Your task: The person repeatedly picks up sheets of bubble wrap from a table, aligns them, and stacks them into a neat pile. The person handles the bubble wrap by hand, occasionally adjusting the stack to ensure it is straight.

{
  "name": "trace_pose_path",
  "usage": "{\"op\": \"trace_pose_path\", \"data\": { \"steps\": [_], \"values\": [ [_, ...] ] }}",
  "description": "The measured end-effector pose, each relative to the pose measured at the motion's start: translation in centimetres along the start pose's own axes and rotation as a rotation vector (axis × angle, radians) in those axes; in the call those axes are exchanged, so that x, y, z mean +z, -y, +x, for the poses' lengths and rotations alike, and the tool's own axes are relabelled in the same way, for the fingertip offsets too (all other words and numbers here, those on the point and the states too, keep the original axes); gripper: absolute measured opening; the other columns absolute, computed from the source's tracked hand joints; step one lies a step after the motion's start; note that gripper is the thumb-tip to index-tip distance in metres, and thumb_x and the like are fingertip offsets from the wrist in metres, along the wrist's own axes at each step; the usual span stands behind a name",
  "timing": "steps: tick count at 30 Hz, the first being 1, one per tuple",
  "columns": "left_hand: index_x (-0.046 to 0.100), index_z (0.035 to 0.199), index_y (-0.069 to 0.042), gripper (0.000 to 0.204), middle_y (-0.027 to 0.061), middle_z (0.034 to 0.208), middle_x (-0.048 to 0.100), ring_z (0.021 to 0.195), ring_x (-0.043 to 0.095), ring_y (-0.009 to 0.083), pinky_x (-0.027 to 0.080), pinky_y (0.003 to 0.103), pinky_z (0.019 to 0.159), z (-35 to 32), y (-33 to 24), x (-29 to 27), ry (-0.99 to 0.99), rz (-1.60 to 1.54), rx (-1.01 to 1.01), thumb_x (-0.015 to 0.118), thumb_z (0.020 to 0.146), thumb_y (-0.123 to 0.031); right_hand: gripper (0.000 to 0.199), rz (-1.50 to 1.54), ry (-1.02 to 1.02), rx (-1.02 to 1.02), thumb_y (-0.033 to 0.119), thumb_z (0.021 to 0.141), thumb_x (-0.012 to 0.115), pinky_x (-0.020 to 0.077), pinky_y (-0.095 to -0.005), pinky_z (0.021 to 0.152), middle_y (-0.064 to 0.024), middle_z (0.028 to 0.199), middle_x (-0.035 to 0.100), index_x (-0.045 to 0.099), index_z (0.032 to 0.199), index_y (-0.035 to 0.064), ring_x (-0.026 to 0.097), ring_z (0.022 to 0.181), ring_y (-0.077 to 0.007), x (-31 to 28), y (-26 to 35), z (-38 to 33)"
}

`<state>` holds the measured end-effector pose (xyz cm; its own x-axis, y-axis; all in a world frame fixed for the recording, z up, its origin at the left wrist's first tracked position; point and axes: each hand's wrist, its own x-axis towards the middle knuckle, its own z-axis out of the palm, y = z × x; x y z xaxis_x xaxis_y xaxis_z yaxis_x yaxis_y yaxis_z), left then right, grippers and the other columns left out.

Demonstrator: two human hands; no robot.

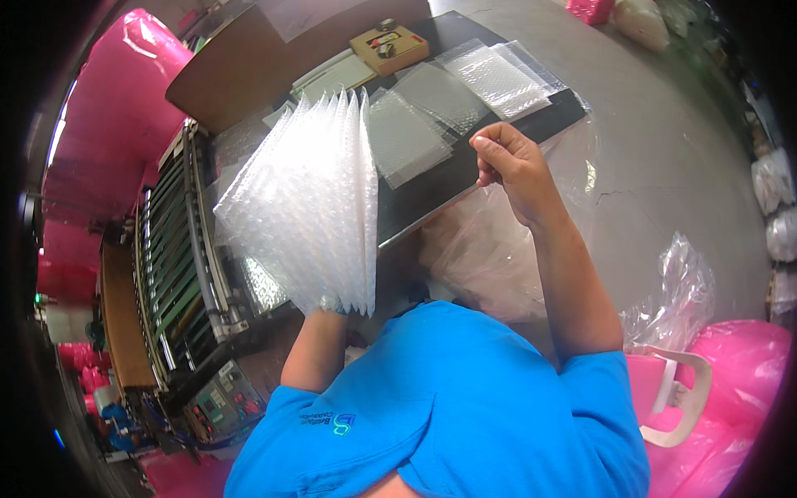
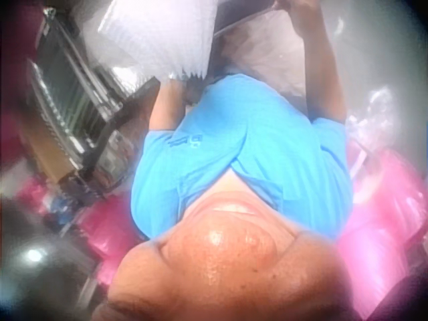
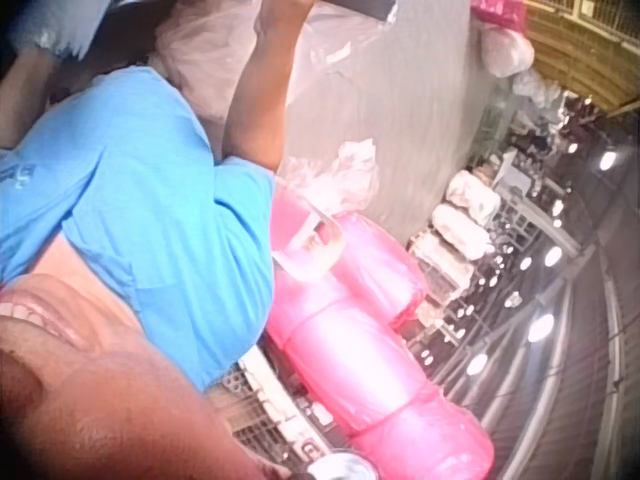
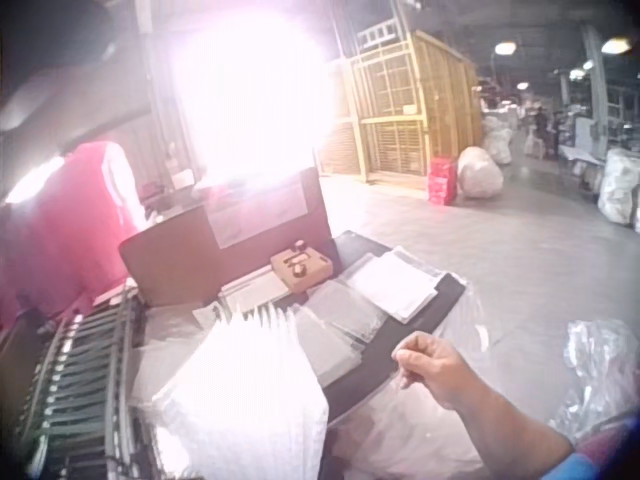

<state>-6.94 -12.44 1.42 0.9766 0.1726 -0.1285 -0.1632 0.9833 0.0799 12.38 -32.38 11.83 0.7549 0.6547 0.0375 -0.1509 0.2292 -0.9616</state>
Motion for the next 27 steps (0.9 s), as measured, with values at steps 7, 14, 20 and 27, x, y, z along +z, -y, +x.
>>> {"op": "trace_pose_path", "data": {
  "steps": [7,14,20,27],
  "values": [
    [0.04,0.116,0.001,0.05,0.0141,0.11,0.044,0.102,0.044,0.0269,0.038,0.04,0.084,2.6,-1.1,0.4,-0.015,0.162,-0.113,0.049,0.084,-0.036,0.014,-0.028,-0.021,-0.08,0.019,0.084,0.053,0.0434,-0.0204,0.056,0.0,0.068,0.05,0.055,0.086,0.0052,0.049,0.059,-0.0065,2.3,2.5,0.5],
    [0.039,0.117,0.001,0.051,0.0145,0.111,0.044,0.102,0.044,0.0273,0.038,0.041,0.085,4.1,-2.9,0.1,-0.018,0.246,-0.214,0.048,0.084,-0.037,0.019,-0.363,-0.128,-0.093,0.024,0.081,0.055,0.0404,-0.0194,0.055,0.0006,0.068,0.051,0.056,0.084,0.0052,0.048,0.06,-0.0067,3.9,5.3,4.5],
    [0.039,0.118,0.001,0.053,0.0148,0.112,0.044,0.103,0.045,0.0276,0.038,0.041,0.085,4.1,-3.2,-0.5,-0.022,0.289,-0.313,0.048,0.084,-0.038,0.035,-0.892,-0.143,-0.134,0.037,0.08,0.055,0.0388,-0.0242,0.054,-0.0023,0.07,0.052,0.06,0.09,0.0038,0.048,0.063,-0.01,3.7,6.2,15.1],
    [0.038,0.119,0.001,0.054,0.0153,0.113,0.044,0.103,0.045,0.028,0.038,0.041,0.086,4.3,-4.9,-1.2,-0.011,0.286,-0.361,0.048,0.083,-0.039,0.05,-1.342,-0.031,0.292,0.053,0.072,0.058,0.0384,-0.0308,0.047,-0.006,0.075,0.057,0.063,0.086,0.0055,0.05,0.061,-0.0169,7.6,4.8,20.4]
  ]
}}
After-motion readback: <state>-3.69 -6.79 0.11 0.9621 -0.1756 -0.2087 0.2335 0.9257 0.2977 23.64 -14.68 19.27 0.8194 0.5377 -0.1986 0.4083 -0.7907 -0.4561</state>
